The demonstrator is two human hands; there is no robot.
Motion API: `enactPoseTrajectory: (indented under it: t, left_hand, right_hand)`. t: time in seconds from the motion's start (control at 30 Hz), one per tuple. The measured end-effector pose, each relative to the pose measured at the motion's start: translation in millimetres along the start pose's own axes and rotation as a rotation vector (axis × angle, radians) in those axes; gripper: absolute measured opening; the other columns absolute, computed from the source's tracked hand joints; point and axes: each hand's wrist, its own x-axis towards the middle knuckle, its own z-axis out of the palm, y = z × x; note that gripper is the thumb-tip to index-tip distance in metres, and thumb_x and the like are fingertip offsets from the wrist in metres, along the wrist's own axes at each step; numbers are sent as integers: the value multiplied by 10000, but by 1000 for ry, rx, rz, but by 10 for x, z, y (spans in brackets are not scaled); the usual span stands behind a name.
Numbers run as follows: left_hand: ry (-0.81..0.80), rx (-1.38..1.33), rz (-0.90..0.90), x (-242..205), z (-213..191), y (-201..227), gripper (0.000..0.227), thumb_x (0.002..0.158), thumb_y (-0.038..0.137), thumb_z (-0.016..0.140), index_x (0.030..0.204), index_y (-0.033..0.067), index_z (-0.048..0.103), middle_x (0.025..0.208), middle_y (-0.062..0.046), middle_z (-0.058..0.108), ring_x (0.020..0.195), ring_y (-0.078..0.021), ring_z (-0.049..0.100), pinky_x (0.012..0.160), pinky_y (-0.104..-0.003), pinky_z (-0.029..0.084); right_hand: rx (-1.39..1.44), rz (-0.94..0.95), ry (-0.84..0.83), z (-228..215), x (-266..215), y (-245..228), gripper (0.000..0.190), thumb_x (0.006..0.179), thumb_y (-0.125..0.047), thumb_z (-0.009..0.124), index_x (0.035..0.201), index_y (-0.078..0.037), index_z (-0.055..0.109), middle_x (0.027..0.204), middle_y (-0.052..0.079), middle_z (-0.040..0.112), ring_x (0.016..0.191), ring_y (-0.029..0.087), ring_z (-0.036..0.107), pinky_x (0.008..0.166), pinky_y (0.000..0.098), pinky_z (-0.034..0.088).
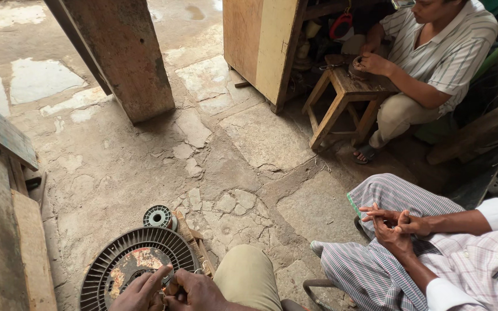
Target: The person sits on the floor and works on a motor stator, using a small tool to adjust or insert copper wire into the slots. The person manipulates the wire and stator by hand throughout the clip.
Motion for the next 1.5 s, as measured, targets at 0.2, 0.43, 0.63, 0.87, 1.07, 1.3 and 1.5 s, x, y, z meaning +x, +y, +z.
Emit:
enactPoseTrajectory:
  t: [0.2,0.43,0.63,0.87,1.07,1.3,1.5]
  left_hand:
    - [-62,-198,-4,42,-121,177,796,905,215,712,1602,268,332,1244,-82,774,1074,-221,785,954,-438,638]
    - [-43,-419,-306,-35,-115,214,730,882,185,715,1545,314,440,1027,-78,802,971,-185,812,905,-389,661]
    - [-200,-352,-246,66,25,36,808,878,203,776,1557,336,357,1024,-61,784,987,-205,796,980,-426,640]
    - [-430,82,-265,122,-505,442,673,957,264,710,1500,295,314,904,-31,739,843,-193,763,747,-396,616]
    - [-394,139,-337,-29,-1059,882,558,919,320,770,1351,264,420,856,-26,741,822,-206,752,735,-385,589]
    - [-204,94,-356,-408,-1444,1051,374,899,352,751,1230,276,593,762,-6,736,763,-201,785,706,-398,598]
    - [-232,325,-402,-669,-1784,920,240,979,448,639,1119,252,627,813,-4,742,789,-145,764,730,-353,631]
  right_hand:
    - [88,-5,5,3,-3,-6,245,990,-206,753,1005,-72,549,875,44,673,827,128,686,749,306,562]
    - [190,-10,8,4,-10,12,274,1021,-226,761,1026,-84,526,913,49,645,836,117,642,744,294,535]
    - [95,-45,15,12,-5,27,264,990,-208,761,1038,-77,537,918,65,656,856,154,671,759,330,552]
    - [10,-75,23,42,-2,59,246,991,-172,766,1025,-51,555,914,80,687,872,188,717,777,359,569]
    - [21,-29,-18,22,-9,-18,174,966,-142,712,1002,-69,558,850,34,664,751,95,666,694,272,573]
    - [63,-39,17,-47,-22,-177,161,927,-109,706,957,-46,561,800,6,610,709,72,598,652,257,527]
    - [7,-18,20,-39,5,-195,239,900,-87,621,1134,-47,650,844,39,596,710,106,589,648,278,513]
